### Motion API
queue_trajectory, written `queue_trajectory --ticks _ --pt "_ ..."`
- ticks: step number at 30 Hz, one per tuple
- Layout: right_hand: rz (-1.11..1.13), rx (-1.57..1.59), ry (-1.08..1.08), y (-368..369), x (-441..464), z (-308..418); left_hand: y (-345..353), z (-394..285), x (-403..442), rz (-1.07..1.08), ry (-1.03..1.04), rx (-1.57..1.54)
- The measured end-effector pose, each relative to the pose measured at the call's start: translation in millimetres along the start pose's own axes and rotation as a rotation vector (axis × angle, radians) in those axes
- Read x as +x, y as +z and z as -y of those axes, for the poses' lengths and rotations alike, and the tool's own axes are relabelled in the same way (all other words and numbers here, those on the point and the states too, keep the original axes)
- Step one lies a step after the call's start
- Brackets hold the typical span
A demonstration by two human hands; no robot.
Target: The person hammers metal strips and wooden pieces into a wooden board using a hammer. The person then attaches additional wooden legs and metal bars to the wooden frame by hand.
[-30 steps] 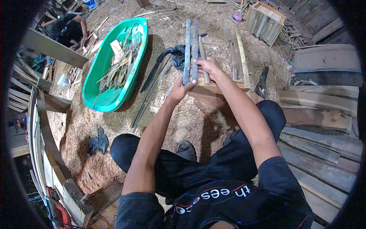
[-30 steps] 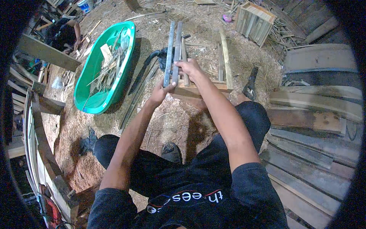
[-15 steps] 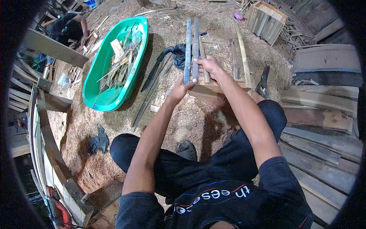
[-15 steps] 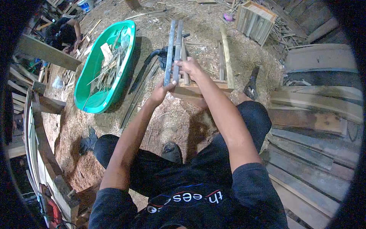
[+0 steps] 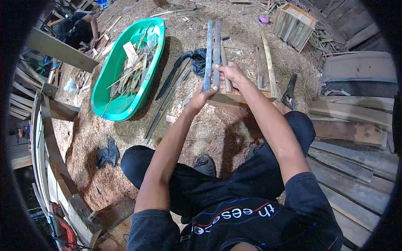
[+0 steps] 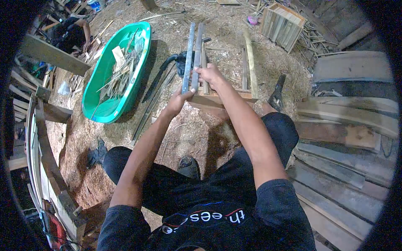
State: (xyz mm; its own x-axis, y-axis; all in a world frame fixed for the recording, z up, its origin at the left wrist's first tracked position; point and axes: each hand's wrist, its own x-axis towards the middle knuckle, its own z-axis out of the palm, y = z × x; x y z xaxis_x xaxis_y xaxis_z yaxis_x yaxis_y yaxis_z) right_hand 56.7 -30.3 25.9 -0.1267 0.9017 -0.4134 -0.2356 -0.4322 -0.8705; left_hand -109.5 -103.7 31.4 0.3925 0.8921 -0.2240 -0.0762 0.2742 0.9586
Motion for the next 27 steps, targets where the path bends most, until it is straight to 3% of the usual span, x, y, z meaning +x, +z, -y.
queue_trajectory --ticks 27 --pt "0.013 -0.081 -0.046 4.1 5.0 -7.1 1.9 1.8 1.3 0.035 0.07 -0.019"
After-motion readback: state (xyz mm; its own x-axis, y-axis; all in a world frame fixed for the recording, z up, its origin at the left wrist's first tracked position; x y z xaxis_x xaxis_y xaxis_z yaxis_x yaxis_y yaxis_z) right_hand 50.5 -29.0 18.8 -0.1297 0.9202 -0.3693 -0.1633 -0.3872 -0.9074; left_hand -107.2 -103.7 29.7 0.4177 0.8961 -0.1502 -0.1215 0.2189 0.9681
